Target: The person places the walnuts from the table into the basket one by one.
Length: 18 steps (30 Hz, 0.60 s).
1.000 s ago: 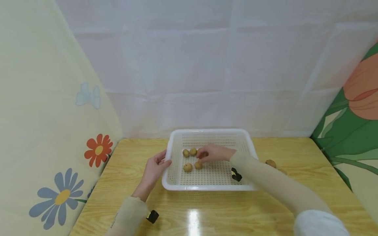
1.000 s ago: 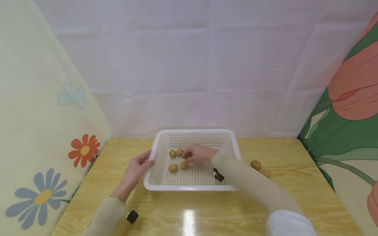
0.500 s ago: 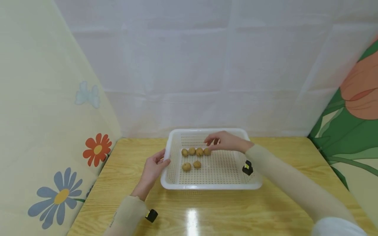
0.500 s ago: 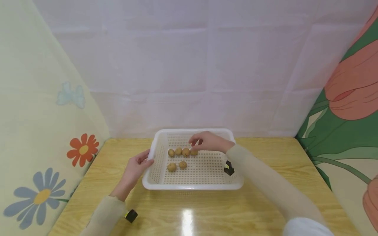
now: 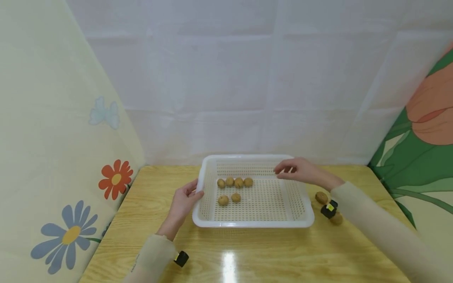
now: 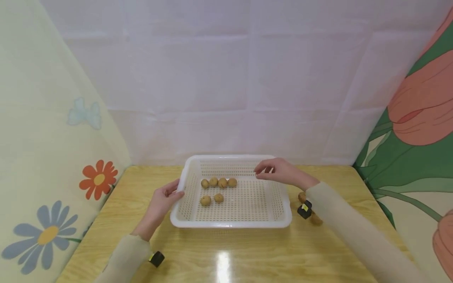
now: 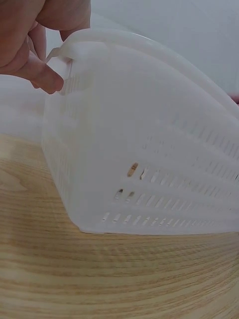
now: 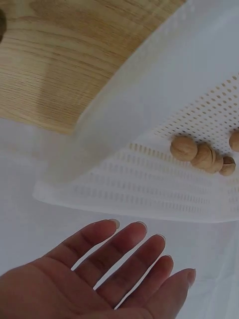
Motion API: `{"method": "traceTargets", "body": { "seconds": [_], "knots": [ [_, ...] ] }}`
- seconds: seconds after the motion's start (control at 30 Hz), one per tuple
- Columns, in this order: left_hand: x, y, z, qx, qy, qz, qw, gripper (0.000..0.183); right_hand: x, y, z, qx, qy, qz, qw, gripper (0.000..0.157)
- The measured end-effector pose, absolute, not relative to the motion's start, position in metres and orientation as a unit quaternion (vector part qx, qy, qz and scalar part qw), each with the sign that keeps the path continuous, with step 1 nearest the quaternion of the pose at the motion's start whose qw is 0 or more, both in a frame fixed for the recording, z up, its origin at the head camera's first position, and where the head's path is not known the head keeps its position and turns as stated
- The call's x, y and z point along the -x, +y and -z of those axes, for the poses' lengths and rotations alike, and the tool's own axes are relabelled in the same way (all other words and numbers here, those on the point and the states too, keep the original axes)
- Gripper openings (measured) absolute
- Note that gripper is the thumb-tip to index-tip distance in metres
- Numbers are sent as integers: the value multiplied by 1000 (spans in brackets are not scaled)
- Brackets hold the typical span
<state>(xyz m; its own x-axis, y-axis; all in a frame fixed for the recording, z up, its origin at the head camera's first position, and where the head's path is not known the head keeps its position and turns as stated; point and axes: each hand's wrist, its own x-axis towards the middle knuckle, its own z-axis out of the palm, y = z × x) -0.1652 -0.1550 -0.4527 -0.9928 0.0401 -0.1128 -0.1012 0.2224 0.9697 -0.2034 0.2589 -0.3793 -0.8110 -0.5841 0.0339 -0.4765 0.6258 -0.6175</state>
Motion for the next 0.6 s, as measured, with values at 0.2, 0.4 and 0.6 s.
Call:
{"method": "traceTargets", "body": {
  "seconds": [0.2,0.4,0.6],
  "knots": [
    [166,-155,454,22,779,-624,60,59,180,293,380,261,906,324,81,24],
    [167,-156,453,23,777,-626,62,59,157,324,387,228,917,316,88,26],
    [168,-155,455,24,775,-628,64,60,138,355,402,233,916,320,68,23]
  ]
}}
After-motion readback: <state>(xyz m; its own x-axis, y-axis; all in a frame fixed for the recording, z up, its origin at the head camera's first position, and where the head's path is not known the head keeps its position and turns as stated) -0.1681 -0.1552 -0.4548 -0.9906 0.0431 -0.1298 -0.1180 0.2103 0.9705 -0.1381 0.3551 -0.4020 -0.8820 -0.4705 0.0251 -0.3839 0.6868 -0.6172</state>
